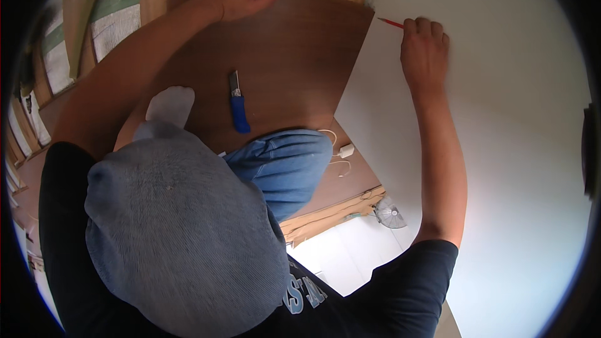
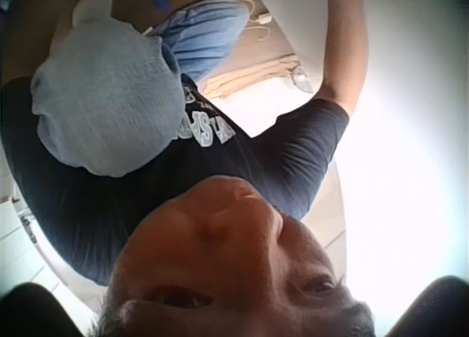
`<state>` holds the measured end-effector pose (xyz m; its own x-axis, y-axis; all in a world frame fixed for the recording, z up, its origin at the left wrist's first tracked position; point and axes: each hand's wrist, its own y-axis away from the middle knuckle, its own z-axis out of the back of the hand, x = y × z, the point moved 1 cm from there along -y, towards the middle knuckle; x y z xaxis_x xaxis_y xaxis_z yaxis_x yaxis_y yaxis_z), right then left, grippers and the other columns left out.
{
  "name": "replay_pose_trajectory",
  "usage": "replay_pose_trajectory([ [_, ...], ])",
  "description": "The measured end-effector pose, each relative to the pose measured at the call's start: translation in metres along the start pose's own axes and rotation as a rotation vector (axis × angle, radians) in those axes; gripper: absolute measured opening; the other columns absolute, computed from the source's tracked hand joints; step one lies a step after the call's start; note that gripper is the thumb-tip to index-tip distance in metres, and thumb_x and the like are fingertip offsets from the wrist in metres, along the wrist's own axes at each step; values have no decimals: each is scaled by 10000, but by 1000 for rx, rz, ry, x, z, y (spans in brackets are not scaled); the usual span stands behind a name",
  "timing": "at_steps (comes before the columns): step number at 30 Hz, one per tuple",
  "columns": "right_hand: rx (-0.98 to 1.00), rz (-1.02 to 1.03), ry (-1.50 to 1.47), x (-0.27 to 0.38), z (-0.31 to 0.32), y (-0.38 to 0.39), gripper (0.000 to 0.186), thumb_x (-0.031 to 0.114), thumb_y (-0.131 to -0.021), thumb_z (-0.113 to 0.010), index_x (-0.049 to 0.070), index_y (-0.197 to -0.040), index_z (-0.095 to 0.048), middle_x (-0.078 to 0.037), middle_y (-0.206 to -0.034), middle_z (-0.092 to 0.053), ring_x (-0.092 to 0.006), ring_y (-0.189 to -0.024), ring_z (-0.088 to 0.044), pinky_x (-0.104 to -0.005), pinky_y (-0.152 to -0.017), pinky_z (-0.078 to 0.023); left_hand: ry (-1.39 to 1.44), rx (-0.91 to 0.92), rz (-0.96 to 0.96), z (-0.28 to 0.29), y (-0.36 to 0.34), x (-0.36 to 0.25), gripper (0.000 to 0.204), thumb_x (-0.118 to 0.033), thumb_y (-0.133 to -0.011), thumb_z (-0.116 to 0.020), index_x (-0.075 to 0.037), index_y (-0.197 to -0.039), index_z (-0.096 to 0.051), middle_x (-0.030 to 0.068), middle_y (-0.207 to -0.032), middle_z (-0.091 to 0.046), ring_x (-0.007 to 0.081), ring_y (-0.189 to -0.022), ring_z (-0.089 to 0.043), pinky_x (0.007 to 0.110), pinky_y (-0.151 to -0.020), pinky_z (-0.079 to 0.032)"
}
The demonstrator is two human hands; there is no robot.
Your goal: The person marks a wood plank with a pencil, cuts it using a table saw, and then hammers the plank into place on a wooden frame using a nail gun and a hammer.
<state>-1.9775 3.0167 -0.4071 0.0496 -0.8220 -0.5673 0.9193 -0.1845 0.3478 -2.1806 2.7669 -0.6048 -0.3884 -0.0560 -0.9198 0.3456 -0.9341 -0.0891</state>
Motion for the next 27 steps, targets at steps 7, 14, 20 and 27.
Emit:
replay_pose_trajectory([
  [7,65,49,29,-1,-26,-9,74,146,-890,-658,147,-857,-723,-4,-942,-637,-215,-958,-608,-391,-835,-477,41,-51,-214,5,-1,-1,185,-128,-881,-677,-47,-1047,-677,142,-962,-689,341,-880,-670,433,-784,-537],
  [14,67,86,53,4,-40,-10,85,167,-900,-650,167,-862,-726,7,-903,-622,-199,-934,-602,-375,-804,-459,70,-11,-160,4,0,0,188,-130,-885,-690,-33,-1046,-681,146,-974,-689,317,-894,-672,422,-796,-544],
  [20,78,101,89,7,-42,-7,90,169,-904,-646,162,-855,-721,6,-901,-617,-196,-931,-600,-370,-788,-448,61,-11,-143,2,1,0,185,-126,-888,-678,-30,-1046,-684,143,-982,-692,318,-898,-673,420,-808,-546],
  [27,72,101,75,9,-47,-6,99,158,-897,-640,142,-838,-717,-27,-876,-625,-223,-903,-609,-387,-795,-447,42,-12,-168,2,-1,3,198,-134,-873,-675,-39,-1046,-685,142,-972,-688,322,-911,-669,428,-817,-544],
])
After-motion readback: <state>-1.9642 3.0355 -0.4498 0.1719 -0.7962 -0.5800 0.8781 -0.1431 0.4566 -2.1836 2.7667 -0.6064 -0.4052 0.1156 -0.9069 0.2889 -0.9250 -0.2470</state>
